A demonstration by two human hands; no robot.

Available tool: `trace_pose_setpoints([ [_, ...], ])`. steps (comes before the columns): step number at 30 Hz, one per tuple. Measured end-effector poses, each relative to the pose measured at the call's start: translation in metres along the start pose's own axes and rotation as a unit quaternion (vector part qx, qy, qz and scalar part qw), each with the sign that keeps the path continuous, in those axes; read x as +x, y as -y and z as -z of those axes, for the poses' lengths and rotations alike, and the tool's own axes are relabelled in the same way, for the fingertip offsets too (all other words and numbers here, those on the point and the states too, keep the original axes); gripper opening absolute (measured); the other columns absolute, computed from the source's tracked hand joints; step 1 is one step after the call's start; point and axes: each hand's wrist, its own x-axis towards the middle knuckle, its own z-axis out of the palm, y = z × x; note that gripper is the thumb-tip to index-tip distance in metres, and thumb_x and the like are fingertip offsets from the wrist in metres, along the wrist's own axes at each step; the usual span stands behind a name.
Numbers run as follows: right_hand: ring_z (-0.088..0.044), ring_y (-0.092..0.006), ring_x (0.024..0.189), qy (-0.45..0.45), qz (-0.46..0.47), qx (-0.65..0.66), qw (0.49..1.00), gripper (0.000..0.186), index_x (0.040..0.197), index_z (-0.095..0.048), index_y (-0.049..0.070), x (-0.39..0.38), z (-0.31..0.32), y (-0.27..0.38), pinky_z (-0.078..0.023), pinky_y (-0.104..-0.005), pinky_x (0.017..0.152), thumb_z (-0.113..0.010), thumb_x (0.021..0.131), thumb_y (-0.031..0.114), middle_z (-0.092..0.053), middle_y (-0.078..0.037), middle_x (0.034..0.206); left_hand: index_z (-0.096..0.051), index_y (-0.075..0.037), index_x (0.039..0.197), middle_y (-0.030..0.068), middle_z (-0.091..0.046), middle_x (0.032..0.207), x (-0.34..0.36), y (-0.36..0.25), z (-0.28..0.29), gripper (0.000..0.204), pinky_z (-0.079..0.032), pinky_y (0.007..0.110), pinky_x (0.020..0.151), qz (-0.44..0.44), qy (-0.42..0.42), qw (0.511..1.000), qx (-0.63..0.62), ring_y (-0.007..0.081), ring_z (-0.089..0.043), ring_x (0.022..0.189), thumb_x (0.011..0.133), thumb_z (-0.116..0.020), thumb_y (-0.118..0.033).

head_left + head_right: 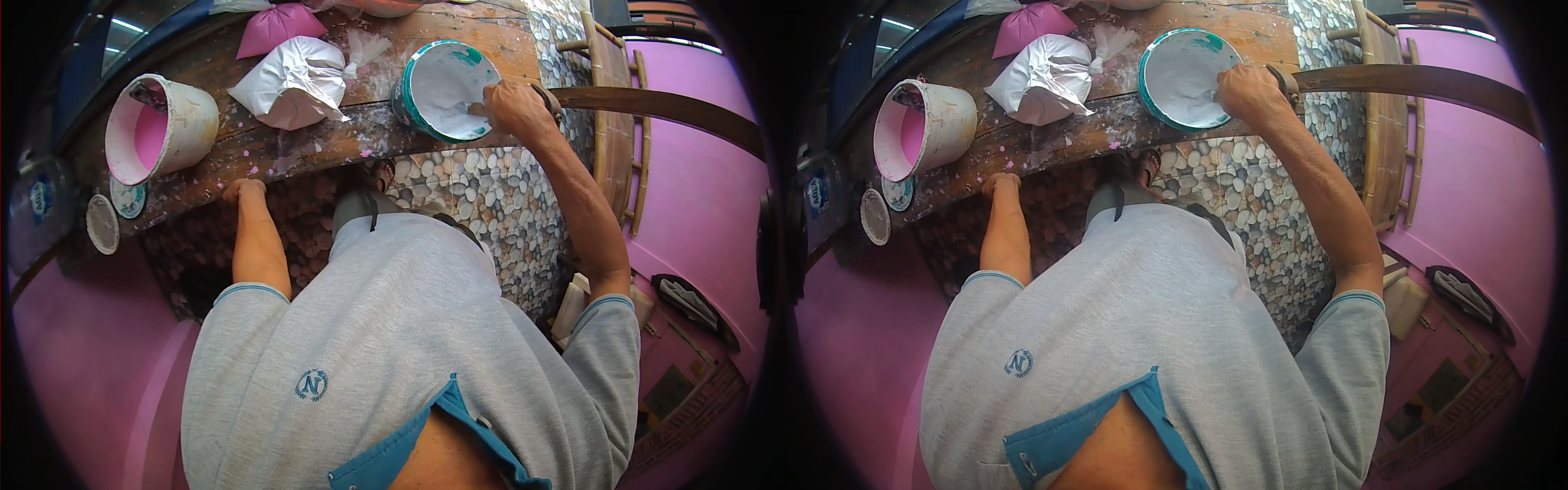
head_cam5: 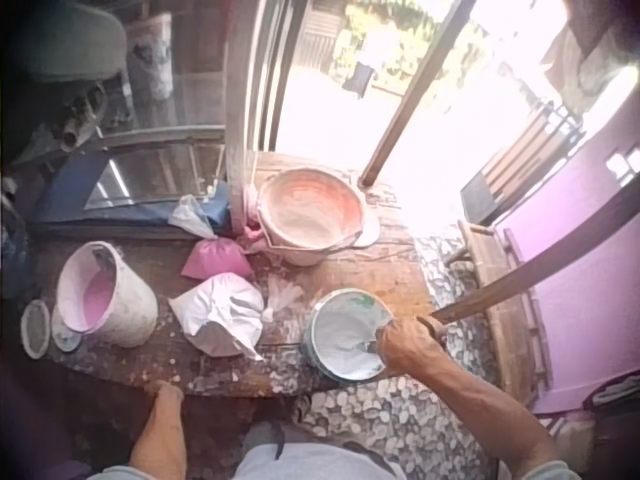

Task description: The person mixes white paint in a small bucket using a brush and a wooden stick, then uses their hands to squeeze and fold a cloth that has been soaked in the mixture.

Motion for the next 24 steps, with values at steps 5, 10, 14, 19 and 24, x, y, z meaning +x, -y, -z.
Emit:
trace_pose_setpoints([
  [5,-0.067,-0.031,0.088,-0.028,-0.032,0.011,0.999,0.029,0.107,-0.065,0.005,0.013,0.001,-0.005,-0.053,-0.0399,0.077,-0.046,0.089,0.015,-0.067,-0.019,0.096,-0.059,-0.023,0.122,-0.0059,-0.057,0.127,-0.01,0.001,0.001,0.035,-0.035,0.045,0.098,-0.034,-0.026,0.996,0.076,0.0125,-0.05,0.117,0.094,-0.039,-0.03],
  [10,-0.067,-0.034,0.08,-0.121,0.007,0.055,0.991,0.031,0.098,-0.066,0.0,0.017,0.003,0.004,-0.053,-0.0434,0.073,-0.038,0.09,0.009,-0.066,-0.023,0.089,-0.059,-0.022,0.122,-0.0041,-0.057,0.128,0.067,-0.001,-0.01,0.036,-0.035,0.044,0.099,0.073,0.086,0.908,-0.404,0.0137,-0.052,0.117,0.094,-0.039,-0.031],
  [14,-0.066,-0.0349,0.082,-0.171,0.031,0.083,0.981,0.033,0.099,-0.066,-0.001,0.02,-0.012,0.005,-0.052,-0.0436,0.075,-0.036,0.09,0.009,-0.066,-0.024,0.089,-0.06,-0.021,0.12,-0.0029,-0.059,0.126,0.047,-0.006,-0.005,0.035,-0.035,0.042,0.1,0.064,0.077,0.944,-0.315,0.0131,-0.055,0.113,0.094,-0.039,-0.031],
  [19,-0.066,-0.0353,0.074,-0.217,0.083,0.155,0.96,0.031,0.085,-0.067,-0.001,0.008,-0.027,0.01,-0.052,-0.0421,0.073,-0.039,0.088,0.012,-0.065,-0.025,0.079,-0.062,-0.021,0.114,-0.0023,-0.062,0.119,0.027,0.0,-0.005,0.033,-0.037,0.042,0.099,0.046,0.052,0.971,-0.228,0.0126,-0.057,0.11,0.093,-0.04,-0.033],
  [24,-0.067,-0.0348,0.085,-0.042,0.066,0.155,0.985,0.032,0.107,-0.066,-0.001,-0.011,-0.004,0.01,-0.052,-0.043,0.079,-0.052,0.082,0.014,-0.066,-0.025,0.09,-0.064,-0.022,0.108,-0.0023,-0.064,0.116,0.051,0.003,-0.009,0.031,-0.039,0.039,0.095,0.108,0.059,0.886,-0.446,0.0113,-0.059,0.104,0.092,-0.041,-0.034],
])
